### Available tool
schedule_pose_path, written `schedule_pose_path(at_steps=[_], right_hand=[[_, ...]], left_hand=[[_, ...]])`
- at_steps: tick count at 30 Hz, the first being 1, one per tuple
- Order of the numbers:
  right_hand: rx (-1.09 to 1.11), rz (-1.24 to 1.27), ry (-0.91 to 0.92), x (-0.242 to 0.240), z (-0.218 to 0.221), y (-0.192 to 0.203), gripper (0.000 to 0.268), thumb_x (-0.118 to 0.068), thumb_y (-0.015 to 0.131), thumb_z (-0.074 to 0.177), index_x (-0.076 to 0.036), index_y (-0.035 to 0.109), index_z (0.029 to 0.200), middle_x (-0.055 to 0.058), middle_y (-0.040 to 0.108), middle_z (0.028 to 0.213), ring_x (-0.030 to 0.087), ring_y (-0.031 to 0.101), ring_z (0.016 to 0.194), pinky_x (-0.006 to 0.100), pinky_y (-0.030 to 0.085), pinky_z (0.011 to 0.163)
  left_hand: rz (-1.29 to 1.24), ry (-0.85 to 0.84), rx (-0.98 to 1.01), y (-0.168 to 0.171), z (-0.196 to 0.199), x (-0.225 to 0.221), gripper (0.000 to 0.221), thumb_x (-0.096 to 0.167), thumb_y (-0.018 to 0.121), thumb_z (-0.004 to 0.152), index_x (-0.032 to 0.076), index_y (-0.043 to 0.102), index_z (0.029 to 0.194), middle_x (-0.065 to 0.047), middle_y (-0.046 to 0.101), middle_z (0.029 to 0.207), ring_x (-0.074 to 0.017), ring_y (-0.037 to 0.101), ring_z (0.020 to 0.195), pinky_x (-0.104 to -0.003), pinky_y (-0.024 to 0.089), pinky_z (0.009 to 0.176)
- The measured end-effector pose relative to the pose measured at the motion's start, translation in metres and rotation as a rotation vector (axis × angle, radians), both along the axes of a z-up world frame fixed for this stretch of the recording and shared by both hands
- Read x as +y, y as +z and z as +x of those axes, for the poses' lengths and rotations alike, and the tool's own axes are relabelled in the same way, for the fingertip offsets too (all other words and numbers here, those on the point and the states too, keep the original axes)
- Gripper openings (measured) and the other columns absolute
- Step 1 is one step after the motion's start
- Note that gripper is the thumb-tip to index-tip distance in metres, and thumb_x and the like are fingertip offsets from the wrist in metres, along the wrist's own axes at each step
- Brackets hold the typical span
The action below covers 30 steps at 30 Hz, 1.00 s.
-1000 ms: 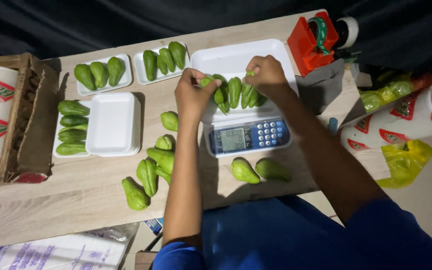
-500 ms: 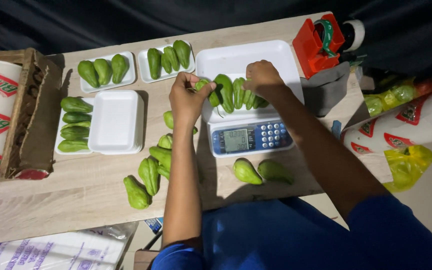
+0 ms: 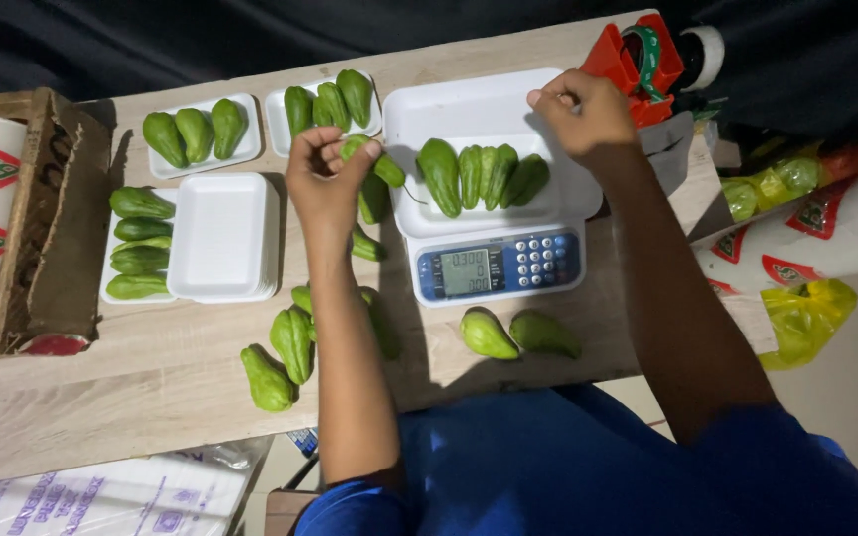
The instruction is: The person is weighing chayote on a digital scale and arranging them into styrofoam trays for retail packaging.
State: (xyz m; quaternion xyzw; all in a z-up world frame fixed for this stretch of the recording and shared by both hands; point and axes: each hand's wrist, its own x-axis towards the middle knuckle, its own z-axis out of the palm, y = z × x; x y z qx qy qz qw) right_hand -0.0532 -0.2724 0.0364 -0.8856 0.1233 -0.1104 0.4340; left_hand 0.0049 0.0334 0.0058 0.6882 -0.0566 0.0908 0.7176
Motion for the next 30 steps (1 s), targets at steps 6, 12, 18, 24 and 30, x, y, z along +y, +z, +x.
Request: schedule_pose_path(at_steps=[6,12,18,24,30], right_hand=[[-0.100,-0.036,0.038,-0.008,-0.006,-0.018,0.023,-0.030,0.070,0.104,-0.011,0.069,0.092,-0.005,0.054,0.076,0.011,0.049,0.074,0.031,0.040,0.063],[0.185,-0.034,-0.068,-0.006,-0.013,-0.017,0.015,-0.029,0.074,0.099,-0.016,0.068,0.094,-0.005,0.058,0.081,0.012,0.058,0.081,0.031,0.048,0.073],[0.281,0.033,-0.019,-0.001,-0.028,-0.018,0.029,-0.017,0.074,0.092,-0.002,0.072,0.117,0.013,0.068,0.088,0.019,0.066,0.069,0.034,0.055,0.062],[0.246,-0.002,-0.016,-0.008,-0.022,-0.058,0.025,-0.011,0.071,0.092,-0.006,0.073,0.116,0.015,0.071,0.088,0.020,0.071,0.068,0.030,0.057,0.059],[0.292,0.087,-0.038,-0.003,-0.014,-0.060,0.026,-0.011,0.074,0.090,-0.008,0.072,0.115,0.012,0.071,0.084,0.015,0.070,0.063,0.024,0.058,0.060]], left_hand=[[-0.157,0.052,0.070,0.014,-0.009,0.008,0.036,0.019,0.088,0.079,0.013,0.067,0.108,0.000,0.066,0.089,-0.0079,0.059,0.078,-0.024,0.058,0.076],[-0.234,0.044,0.084,0.010,-0.011,0.012,0.035,0.020,0.086,0.080,0.014,0.066,0.108,0.000,0.056,0.092,-0.0107,0.060,0.088,-0.031,0.067,0.083],[-0.328,0.071,-0.007,-0.026,0.008,0.013,0.037,0.010,0.087,0.087,0.003,0.064,0.116,-0.009,0.066,0.092,-0.0175,0.075,0.079,-0.034,0.069,0.075],[-0.326,0.072,0.014,-0.035,0.012,0.010,0.037,0.010,0.087,0.087,0.004,0.065,0.116,-0.007,0.064,0.092,-0.0161,0.074,0.079,-0.033,0.069,0.076],[-0.338,0.045,0.015,-0.039,0.013,0.005,0.037,0.008,0.087,0.087,0.003,0.065,0.117,-0.006,0.062,0.092,-0.0158,0.074,0.081,-0.032,0.068,0.077]])
